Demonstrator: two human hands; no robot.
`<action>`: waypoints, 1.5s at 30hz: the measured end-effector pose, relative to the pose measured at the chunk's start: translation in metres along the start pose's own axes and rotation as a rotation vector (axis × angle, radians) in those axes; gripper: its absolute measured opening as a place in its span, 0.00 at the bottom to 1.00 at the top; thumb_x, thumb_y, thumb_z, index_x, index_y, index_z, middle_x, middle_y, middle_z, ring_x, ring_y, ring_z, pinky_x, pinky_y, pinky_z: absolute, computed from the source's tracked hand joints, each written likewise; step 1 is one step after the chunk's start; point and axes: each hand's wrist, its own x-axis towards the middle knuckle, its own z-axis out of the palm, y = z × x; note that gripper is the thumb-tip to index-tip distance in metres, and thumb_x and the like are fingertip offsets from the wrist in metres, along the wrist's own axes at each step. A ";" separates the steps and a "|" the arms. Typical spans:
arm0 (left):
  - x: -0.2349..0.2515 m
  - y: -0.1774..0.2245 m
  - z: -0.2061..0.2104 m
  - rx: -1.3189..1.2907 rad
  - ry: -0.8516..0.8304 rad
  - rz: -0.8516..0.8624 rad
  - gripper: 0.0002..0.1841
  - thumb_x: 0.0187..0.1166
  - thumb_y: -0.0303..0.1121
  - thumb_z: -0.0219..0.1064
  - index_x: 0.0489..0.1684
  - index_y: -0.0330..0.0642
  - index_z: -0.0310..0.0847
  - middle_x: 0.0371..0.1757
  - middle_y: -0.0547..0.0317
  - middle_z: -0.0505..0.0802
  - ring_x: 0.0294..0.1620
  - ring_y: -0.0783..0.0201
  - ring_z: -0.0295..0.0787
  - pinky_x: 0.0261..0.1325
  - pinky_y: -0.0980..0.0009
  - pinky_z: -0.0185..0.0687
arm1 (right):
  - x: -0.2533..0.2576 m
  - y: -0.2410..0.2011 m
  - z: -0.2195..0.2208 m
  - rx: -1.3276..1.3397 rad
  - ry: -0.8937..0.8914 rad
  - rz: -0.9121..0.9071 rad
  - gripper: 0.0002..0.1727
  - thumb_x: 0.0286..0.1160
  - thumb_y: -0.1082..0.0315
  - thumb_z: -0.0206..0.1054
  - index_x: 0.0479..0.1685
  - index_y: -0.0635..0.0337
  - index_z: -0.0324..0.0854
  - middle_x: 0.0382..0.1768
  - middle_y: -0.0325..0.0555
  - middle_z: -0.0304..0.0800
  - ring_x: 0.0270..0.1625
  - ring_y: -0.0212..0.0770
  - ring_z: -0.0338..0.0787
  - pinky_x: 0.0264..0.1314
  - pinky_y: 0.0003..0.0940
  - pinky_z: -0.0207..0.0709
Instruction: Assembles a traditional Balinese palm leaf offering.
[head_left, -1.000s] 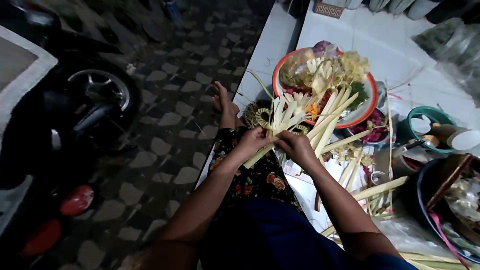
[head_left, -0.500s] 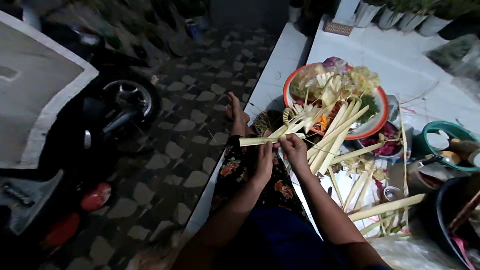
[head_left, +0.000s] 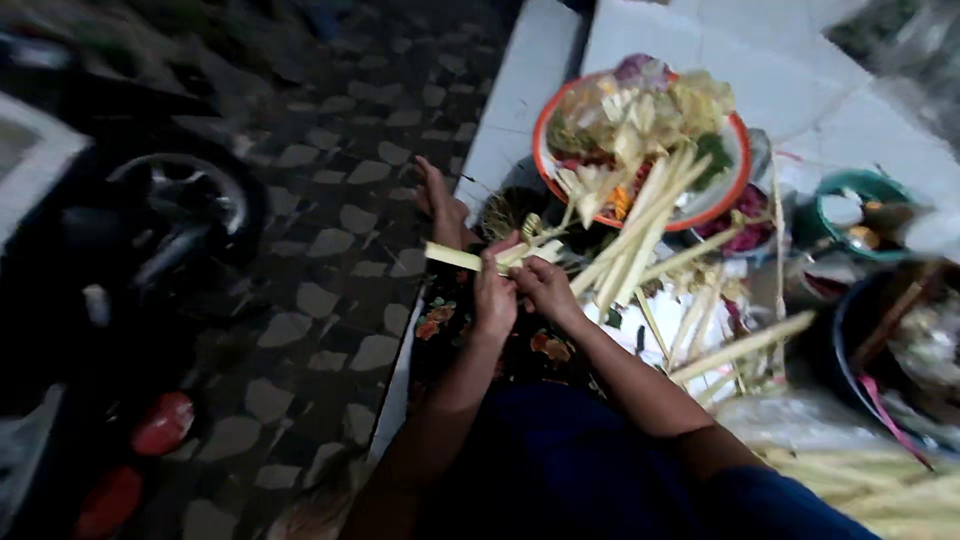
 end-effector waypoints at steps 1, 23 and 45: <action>0.000 -0.001 0.000 0.011 -0.004 -0.015 0.30 0.96 0.47 0.27 0.77 0.44 0.71 0.78 0.56 0.83 0.71 0.60 0.85 0.67 0.59 0.84 | -0.001 0.003 -0.001 -0.020 0.003 -0.019 0.16 0.90 0.59 0.59 0.56 0.65 0.83 0.27 0.47 0.88 0.18 0.36 0.81 0.21 0.33 0.80; 0.015 0.046 -0.036 -0.234 0.213 0.012 0.26 0.96 0.49 0.28 0.72 0.48 0.68 0.73 0.58 0.84 0.72 0.59 0.83 0.72 0.54 0.80 | -0.225 0.188 -0.186 -1.069 0.285 0.595 0.28 0.80 0.52 0.68 0.74 0.57 0.81 0.70 0.69 0.82 0.71 0.72 0.82 0.67 0.71 0.77; -0.005 0.055 -0.017 -0.304 0.147 -0.033 0.29 0.96 0.48 0.29 0.73 0.38 0.71 0.73 0.46 0.85 0.70 0.52 0.86 0.71 0.52 0.82 | -0.149 0.082 -0.194 -0.162 0.640 -0.143 0.31 0.81 0.65 0.55 0.79 0.74 0.54 0.46 0.42 0.79 0.38 0.26 0.82 0.43 0.27 0.81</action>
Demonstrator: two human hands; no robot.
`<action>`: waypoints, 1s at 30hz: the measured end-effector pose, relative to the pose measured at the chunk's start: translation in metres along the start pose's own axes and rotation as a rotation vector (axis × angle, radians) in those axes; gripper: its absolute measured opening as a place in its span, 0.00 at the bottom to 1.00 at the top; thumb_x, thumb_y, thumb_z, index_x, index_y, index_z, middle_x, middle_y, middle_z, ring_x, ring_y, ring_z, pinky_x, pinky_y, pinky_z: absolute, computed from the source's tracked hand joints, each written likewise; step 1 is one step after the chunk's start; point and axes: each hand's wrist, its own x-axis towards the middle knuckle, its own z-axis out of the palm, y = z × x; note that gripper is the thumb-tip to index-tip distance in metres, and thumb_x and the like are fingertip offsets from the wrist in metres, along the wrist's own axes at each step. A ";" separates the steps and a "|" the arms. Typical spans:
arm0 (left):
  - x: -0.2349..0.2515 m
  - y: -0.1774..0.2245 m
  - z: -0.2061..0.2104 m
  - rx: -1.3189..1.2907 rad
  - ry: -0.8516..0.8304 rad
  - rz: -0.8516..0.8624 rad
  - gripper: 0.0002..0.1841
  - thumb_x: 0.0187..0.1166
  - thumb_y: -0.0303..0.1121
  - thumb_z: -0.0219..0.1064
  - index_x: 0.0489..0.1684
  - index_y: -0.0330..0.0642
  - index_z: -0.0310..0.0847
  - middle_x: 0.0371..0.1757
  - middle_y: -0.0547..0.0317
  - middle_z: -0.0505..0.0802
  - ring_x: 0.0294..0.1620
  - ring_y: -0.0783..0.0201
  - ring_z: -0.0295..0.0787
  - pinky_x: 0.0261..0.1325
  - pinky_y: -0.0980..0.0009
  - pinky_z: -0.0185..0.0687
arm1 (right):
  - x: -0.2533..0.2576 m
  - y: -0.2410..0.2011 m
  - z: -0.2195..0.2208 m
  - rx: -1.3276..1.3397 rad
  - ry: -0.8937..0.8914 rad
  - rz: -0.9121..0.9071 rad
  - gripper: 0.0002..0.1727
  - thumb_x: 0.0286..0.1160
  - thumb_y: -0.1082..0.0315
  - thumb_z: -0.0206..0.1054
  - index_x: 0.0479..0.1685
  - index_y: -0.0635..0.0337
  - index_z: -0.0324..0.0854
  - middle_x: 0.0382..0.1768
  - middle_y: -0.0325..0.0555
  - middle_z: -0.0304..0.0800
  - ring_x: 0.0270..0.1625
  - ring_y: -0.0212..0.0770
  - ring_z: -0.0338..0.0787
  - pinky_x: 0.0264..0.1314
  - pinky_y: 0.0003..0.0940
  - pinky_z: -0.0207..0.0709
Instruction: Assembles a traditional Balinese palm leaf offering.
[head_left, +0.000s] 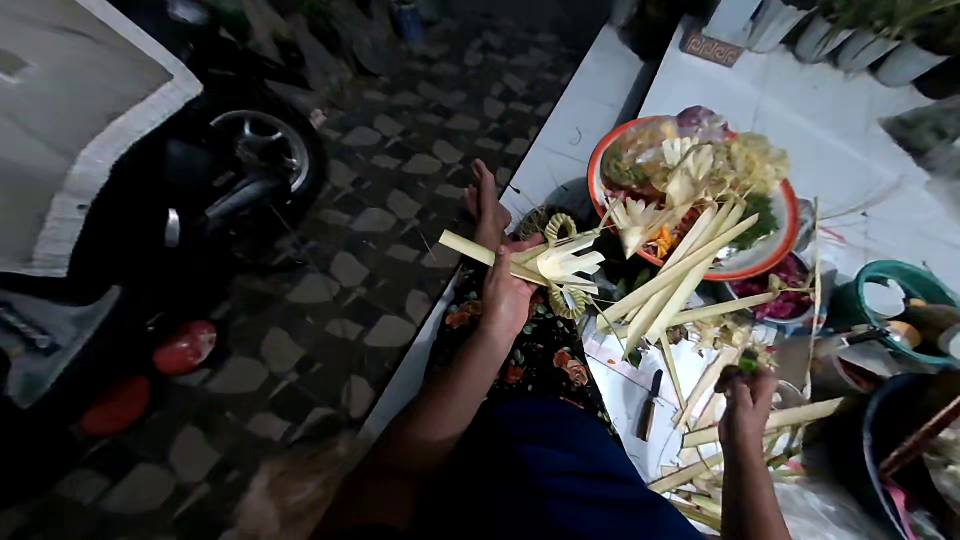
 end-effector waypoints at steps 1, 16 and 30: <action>-0.001 -0.001 0.002 0.020 0.011 0.004 0.29 0.96 0.48 0.29 0.71 0.39 0.73 0.71 0.48 0.86 0.68 0.53 0.87 0.68 0.53 0.84 | 0.012 -0.017 0.013 0.011 -0.070 -0.019 0.32 0.81 0.62 0.54 0.80 0.71 0.54 0.44 0.38 0.78 0.35 0.24 0.79 0.38 0.24 0.77; -0.007 -0.009 -0.008 0.270 -0.148 0.115 0.30 0.96 0.48 0.32 0.67 0.40 0.79 0.72 0.50 0.87 0.68 0.54 0.88 0.67 0.53 0.86 | 0.045 -0.156 0.186 -0.493 -0.839 -0.589 0.23 0.84 0.53 0.66 0.73 0.50 0.83 0.60 0.50 0.86 0.50 0.46 0.92 0.49 0.51 0.88; 0.002 -0.036 -0.011 0.430 -0.057 0.146 0.30 0.96 0.51 0.32 0.68 0.45 0.80 0.73 0.58 0.88 0.73 0.58 0.84 0.71 0.51 0.82 | 0.023 -0.117 0.228 -0.603 -0.472 -0.691 0.15 0.85 0.57 0.63 0.57 0.52 0.91 0.50 0.45 0.95 0.49 0.51 0.93 0.46 0.55 0.83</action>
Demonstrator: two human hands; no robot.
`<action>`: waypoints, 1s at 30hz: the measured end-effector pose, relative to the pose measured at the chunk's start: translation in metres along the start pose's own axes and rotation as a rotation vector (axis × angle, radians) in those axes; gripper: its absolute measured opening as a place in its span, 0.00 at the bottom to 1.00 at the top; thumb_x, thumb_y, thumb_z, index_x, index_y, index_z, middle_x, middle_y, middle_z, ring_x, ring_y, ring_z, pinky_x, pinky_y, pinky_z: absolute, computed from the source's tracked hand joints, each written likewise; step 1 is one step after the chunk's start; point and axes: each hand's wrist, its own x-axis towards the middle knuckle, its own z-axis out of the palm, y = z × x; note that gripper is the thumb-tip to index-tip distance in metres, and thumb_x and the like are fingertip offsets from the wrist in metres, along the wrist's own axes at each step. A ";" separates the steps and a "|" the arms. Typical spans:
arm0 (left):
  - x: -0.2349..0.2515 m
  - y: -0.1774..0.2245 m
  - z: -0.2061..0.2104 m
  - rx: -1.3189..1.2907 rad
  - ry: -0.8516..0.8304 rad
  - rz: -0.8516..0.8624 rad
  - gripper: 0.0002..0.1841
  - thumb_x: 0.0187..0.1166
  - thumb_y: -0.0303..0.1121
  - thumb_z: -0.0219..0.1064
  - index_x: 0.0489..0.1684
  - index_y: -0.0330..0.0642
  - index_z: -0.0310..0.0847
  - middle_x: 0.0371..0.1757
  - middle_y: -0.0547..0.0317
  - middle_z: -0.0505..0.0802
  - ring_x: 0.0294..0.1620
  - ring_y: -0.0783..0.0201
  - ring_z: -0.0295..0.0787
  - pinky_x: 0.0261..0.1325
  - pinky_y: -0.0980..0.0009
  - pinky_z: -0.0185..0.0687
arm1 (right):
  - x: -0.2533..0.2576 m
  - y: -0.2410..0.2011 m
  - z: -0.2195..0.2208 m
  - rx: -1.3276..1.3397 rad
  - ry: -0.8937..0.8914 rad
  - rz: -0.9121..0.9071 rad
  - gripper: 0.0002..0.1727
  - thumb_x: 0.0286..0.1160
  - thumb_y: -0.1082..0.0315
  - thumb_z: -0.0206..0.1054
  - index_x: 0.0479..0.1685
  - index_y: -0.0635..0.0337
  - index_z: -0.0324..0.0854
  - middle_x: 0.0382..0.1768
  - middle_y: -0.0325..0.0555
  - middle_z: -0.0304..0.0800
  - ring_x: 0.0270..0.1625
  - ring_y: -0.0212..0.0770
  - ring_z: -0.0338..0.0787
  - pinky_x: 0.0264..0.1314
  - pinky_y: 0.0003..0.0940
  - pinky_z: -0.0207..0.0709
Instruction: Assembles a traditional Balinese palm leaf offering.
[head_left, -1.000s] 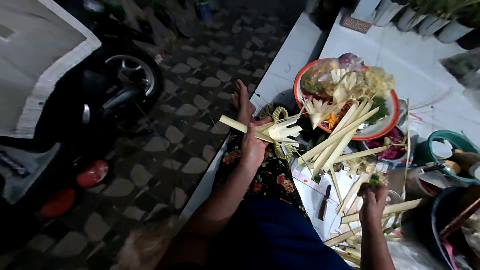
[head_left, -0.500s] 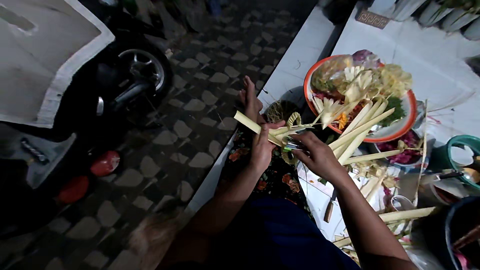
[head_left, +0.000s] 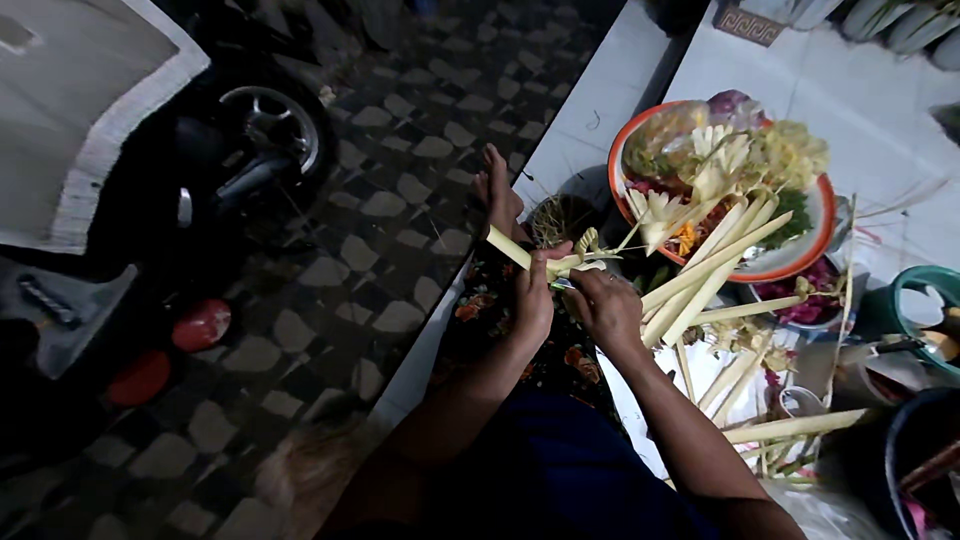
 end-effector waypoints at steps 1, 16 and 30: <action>0.001 -0.003 0.000 -0.010 0.002 -0.001 0.30 0.96 0.50 0.32 0.68 0.44 0.80 0.73 0.57 0.88 0.73 0.57 0.84 0.71 0.51 0.82 | -0.001 0.001 0.005 -0.019 0.030 0.000 0.15 0.86 0.57 0.62 0.56 0.52 0.91 0.49 0.45 0.95 0.48 0.50 0.93 0.46 0.54 0.82; 0.027 0.040 -0.035 0.205 -0.402 -0.296 0.28 0.96 0.50 0.38 0.68 0.47 0.83 0.63 0.57 0.92 0.59 0.60 0.90 0.57 0.57 0.88 | 0.019 0.008 -0.068 0.025 -0.098 -0.003 0.29 0.64 0.61 0.80 0.68 0.58 0.82 0.58 0.56 0.87 0.43 0.57 0.92 0.39 0.62 0.85; 0.005 0.022 -0.015 0.013 -0.047 -0.224 0.12 0.87 0.31 0.62 0.63 0.38 0.73 0.57 0.51 0.86 0.56 0.58 0.88 0.58 0.56 0.88 | 0.013 0.011 -0.029 -0.190 0.075 -0.086 0.17 0.56 0.73 0.81 0.47 0.54 0.89 0.42 0.47 0.95 0.34 0.53 0.92 0.35 0.58 0.79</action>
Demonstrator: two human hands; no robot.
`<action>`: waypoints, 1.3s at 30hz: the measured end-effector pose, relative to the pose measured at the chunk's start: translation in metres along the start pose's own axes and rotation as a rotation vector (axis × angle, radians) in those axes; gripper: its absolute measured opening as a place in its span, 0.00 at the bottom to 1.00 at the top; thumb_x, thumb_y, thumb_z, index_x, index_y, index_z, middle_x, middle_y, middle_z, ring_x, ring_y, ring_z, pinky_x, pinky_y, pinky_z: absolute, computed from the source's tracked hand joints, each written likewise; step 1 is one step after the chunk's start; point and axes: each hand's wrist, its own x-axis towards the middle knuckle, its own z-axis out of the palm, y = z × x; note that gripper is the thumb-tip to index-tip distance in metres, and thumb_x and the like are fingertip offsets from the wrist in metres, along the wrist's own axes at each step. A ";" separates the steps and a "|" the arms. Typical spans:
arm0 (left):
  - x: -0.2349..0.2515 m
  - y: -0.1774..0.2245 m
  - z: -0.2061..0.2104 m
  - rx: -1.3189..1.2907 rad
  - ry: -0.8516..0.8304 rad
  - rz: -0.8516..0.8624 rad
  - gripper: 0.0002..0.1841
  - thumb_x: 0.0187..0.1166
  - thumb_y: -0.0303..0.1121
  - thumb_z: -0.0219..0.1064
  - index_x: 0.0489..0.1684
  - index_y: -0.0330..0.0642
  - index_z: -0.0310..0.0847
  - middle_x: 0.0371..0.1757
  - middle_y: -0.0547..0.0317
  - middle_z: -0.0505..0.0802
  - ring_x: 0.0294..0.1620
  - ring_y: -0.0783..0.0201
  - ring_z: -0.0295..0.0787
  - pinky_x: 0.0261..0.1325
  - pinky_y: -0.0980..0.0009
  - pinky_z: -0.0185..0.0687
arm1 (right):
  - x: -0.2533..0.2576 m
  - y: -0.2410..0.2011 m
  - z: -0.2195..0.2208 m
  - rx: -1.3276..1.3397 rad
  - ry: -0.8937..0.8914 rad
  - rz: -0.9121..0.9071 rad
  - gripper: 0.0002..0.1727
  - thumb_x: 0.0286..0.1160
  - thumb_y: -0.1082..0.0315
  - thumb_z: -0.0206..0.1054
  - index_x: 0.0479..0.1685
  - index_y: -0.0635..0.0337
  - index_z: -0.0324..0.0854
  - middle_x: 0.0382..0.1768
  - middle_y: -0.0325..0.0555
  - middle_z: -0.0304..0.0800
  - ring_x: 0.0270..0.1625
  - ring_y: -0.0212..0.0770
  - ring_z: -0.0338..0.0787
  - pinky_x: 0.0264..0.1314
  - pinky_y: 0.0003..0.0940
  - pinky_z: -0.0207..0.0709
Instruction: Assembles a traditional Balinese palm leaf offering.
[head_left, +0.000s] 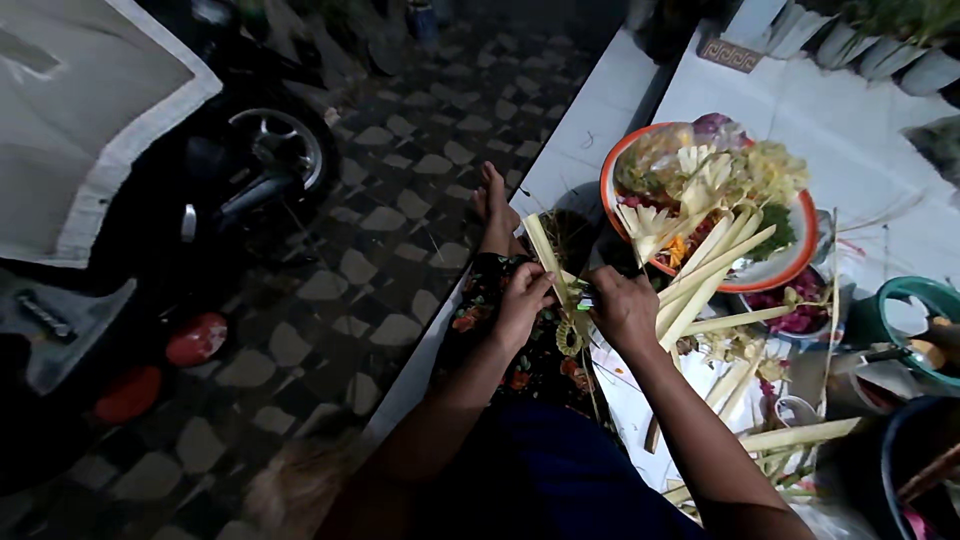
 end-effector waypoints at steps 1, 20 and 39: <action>0.000 0.001 0.000 0.027 0.002 0.001 0.10 0.87 0.31 0.62 0.58 0.37 0.75 0.54 0.52 0.86 0.54 0.59 0.88 0.57 0.56 0.88 | -0.002 -0.001 0.001 -0.010 0.016 -0.012 0.16 0.57 0.73 0.80 0.46 0.54 0.89 0.41 0.47 0.95 0.34 0.53 0.92 0.35 0.57 0.79; -0.008 0.039 -0.012 0.562 -0.183 0.279 0.06 0.81 0.28 0.69 0.49 0.39 0.86 0.54 0.54 0.89 0.45 0.66 0.91 0.51 0.68 0.91 | 0.013 0.008 -0.047 0.499 -0.467 0.107 0.27 0.80 0.53 0.71 0.76 0.51 0.76 0.50 0.47 0.93 0.46 0.45 0.93 0.52 0.54 0.87; -0.002 0.020 -0.001 0.763 -0.310 0.457 0.19 0.84 0.38 0.67 0.69 0.40 0.81 0.68 0.50 0.85 0.58 0.63 0.90 0.61 0.63 0.89 | 0.003 0.026 -0.031 0.385 -0.346 0.023 0.15 0.86 0.57 0.64 0.55 0.57 0.88 0.48 0.48 0.94 0.49 0.51 0.94 0.53 0.60 0.85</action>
